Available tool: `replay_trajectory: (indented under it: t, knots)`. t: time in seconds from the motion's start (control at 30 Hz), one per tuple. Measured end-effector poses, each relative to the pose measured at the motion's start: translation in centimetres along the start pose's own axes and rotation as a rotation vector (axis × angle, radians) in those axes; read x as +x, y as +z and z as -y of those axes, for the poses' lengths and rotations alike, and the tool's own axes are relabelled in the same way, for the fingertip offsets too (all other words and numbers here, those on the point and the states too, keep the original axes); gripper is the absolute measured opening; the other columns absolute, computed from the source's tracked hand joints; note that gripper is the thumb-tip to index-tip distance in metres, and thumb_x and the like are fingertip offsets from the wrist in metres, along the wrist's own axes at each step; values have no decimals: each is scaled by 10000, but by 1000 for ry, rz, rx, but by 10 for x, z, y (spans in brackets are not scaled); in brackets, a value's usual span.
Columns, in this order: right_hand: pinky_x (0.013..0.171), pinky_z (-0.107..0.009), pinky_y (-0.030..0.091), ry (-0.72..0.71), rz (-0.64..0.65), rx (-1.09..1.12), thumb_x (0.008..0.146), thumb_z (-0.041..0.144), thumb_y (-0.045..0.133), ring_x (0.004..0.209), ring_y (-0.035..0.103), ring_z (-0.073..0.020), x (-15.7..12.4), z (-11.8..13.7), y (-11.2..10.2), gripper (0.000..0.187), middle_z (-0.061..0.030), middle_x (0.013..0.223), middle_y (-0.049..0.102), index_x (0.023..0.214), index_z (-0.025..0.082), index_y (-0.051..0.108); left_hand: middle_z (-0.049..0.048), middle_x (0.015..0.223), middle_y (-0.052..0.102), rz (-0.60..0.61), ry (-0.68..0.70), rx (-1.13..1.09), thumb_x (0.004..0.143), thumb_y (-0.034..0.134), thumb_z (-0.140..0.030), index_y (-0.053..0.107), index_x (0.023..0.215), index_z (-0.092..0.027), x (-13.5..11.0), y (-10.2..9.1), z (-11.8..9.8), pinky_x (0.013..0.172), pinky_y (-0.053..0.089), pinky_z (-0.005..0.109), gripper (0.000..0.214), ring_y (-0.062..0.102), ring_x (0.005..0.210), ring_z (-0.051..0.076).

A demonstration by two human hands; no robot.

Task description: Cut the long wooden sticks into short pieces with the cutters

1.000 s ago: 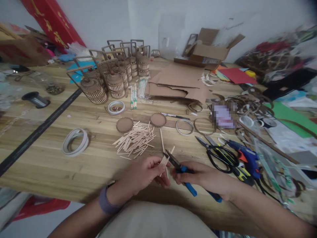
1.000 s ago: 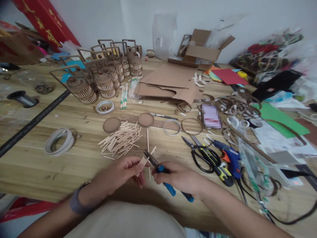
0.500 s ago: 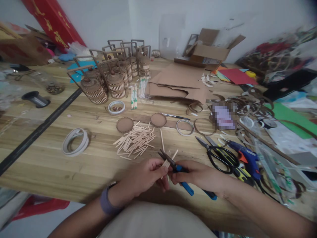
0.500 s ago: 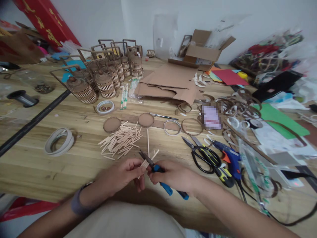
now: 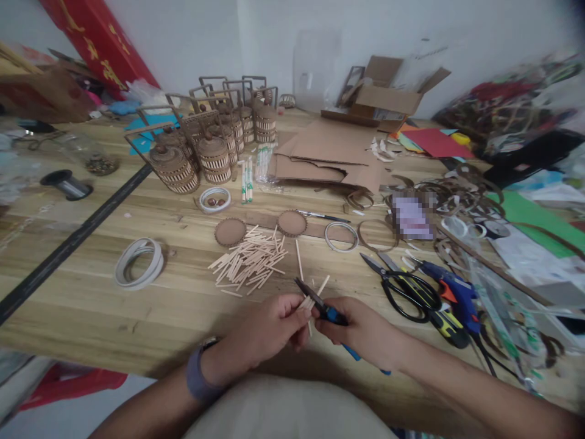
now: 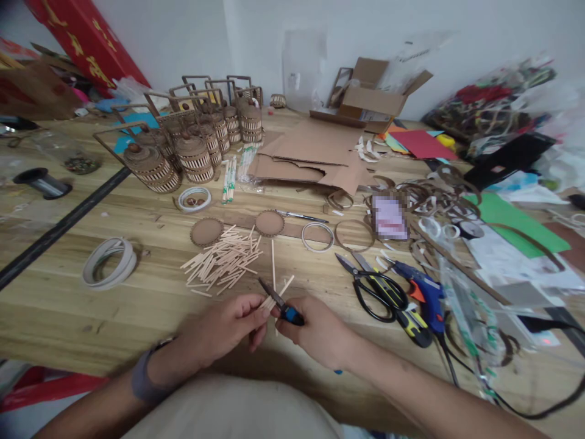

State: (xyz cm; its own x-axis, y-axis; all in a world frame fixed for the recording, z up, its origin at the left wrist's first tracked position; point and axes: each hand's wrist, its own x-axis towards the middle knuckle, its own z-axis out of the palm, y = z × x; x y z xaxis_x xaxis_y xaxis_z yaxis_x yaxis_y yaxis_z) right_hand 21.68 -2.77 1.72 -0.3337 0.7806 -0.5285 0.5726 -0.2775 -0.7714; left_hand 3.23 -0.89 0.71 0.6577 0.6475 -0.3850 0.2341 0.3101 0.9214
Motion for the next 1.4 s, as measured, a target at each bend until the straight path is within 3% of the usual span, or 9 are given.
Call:
replay_trajectory:
  t: [0.2, 0.37, 0.53, 0.77, 1.17, 1.33, 1.4]
  knots:
    - [517, -219, 372, -51, -11, 11, 745, 248, 525, 575, 431, -123, 5, -5, -1, 88, 47, 580, 462, 668, 209, 512, -56, 570, 445, -125, -19, 212, 934, 390, -454, 432, 694, -220, -2, 3, -2, 549, 317, 252, 338, 413, 536, 117]
    - [592, -234, 400, -78, 24, 85, 741, 261, 563, 631, 448, -131, 4, 1, -6, 54, 48, 649, 494, 753, 209, 570, -62, 534, 465, -79, -2, 156, 942, 375, -430, 504, 750, -208, -2, 0, -5, 532, 310, 245, 321, 400, 494, 109]
    - [636, -230, 402, -45, 73, 151, 699, 243, 582, 672, 463, -131, 1, 10, -7, 64, 48, 674, 508, 750, 204, 576, -71, 528, 444, -51, -20, 108, 945, 370, -485, 574, 848, -182, -3, -2, -5, 503, 278, 247, 378, 352, 468, 98]
    - [581, -224, 382, -14, 32, 140, 674, 211, 535, 618, 456, -122, 1, 8, -4, 27, 50, 625, 493, 699, 204, 542, -81, 543, 334, -34, -22, -17, 874, 418, -654, 577, 866, -175, -1, -3, -1, 477, 183, 256, 504, 252, 494, 100]
    - [486, -235, 303, -89, -61, 2, 807, 326, 478, 546, 372, -123, 5, 9, 5, 183, 53, 567, 407, 661, 229, 426, -64, 571, 356, -99, 41, 136, 914, 374, -553, 451, 704, -207, -1, -2, -7, 494, 233, 251, 412, 291, 517, 106]
    - [575, -242, 378, -151, -5, 11, 824, 333, 509, 638, 455, -140, 0, 9, -7, 124, 31, 692, 512, 813, 212, 531, -62, 586, 392, -153, 24, 192, 942, 358, -518, 510, 774, -199, -5, -13, -5, 503, 260, 243, 392, 343, 526, 111]
    - [636, -266, 418, -117, -56, -49, 834, 356, 515, 697, 521, -167, -2, 5, -15, 169, 0, 758, 582, 875, 202, 571, -65, 590, 390, -171, 38, 207, 951, 351, -512, 541, 826, -192, -8, -21, -6, 507, 269, 238, 393, 346, 529, 111]
